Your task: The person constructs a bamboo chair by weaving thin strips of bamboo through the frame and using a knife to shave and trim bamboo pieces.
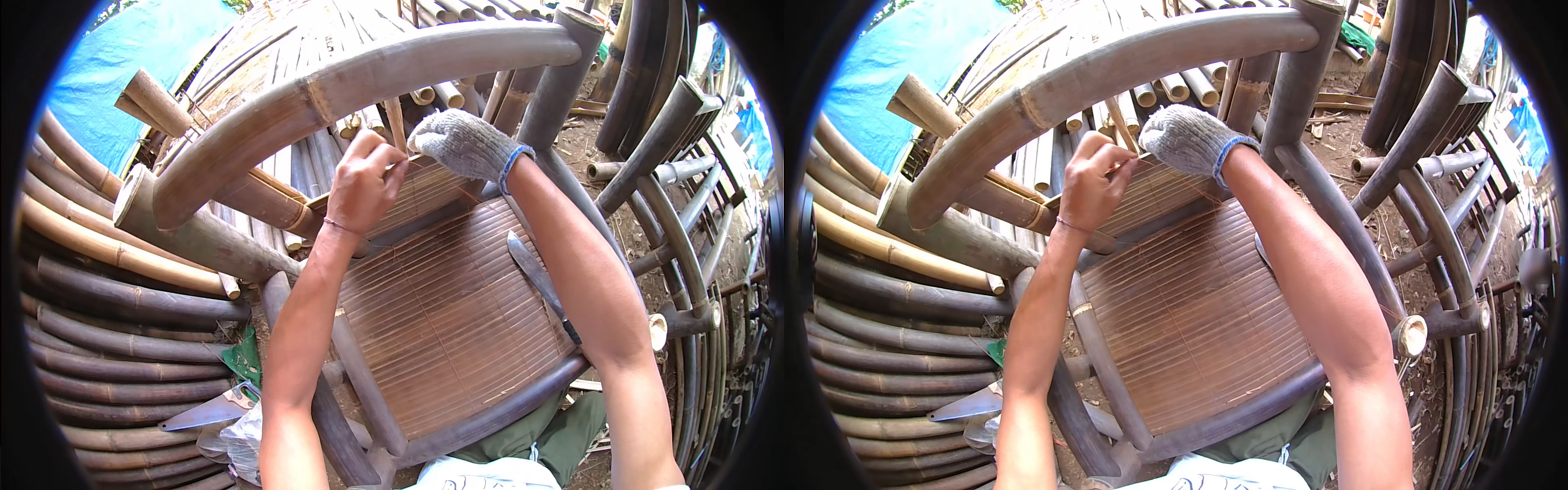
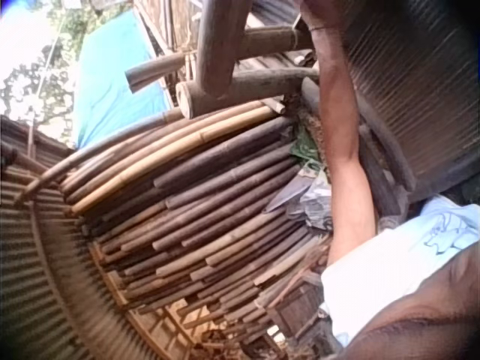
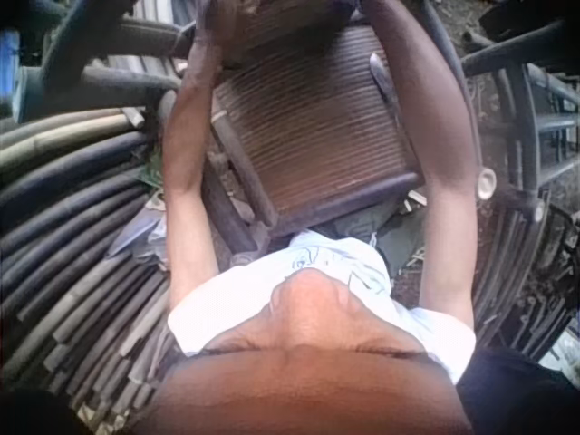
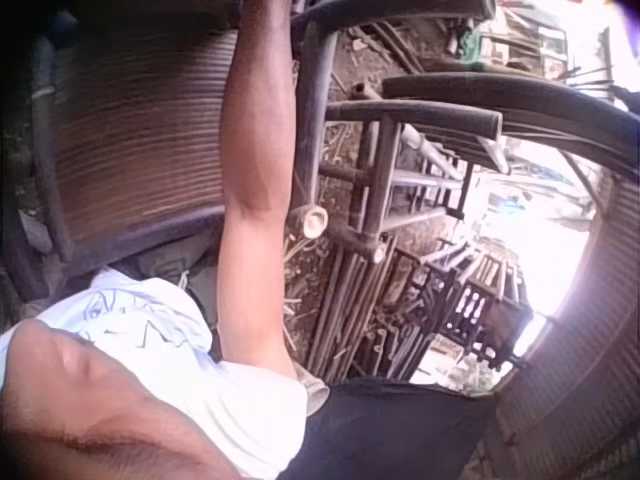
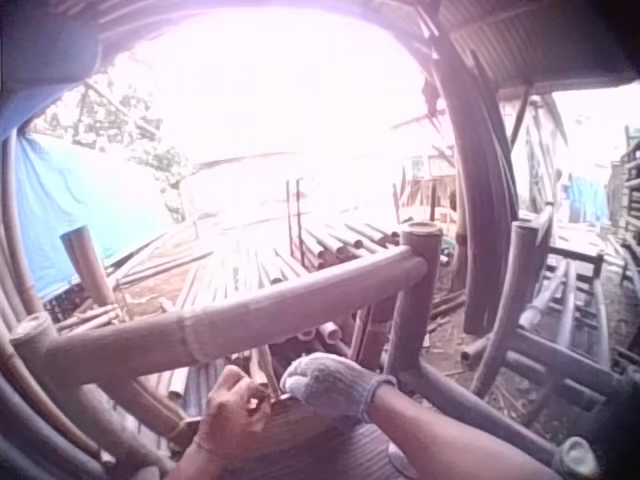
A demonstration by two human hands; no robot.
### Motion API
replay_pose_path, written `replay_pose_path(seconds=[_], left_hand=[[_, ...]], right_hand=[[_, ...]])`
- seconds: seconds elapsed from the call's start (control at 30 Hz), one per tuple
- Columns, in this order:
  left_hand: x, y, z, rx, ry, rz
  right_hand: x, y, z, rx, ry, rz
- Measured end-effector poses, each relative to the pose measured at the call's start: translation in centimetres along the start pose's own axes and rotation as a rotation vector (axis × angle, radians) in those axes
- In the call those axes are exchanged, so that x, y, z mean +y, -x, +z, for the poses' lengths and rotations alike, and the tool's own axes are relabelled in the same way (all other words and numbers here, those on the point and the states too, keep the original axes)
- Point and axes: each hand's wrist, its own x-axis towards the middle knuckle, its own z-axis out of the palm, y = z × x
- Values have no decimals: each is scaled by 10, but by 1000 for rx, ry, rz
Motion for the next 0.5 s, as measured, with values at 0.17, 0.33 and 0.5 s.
replay_pose_path(seconds=[0.17,0.33,0.5], left_hand=[[-2,-10,1,-17,-206,-296],[-19,-12,-3,54,30,-422],[-14,-10,-6,140,75,-322]], right_hand=[[3,-11,-1,-2,-37,-107],[-31,-21,-7,-115,-402,690],[-53,-7,-11,217,-571,854]])
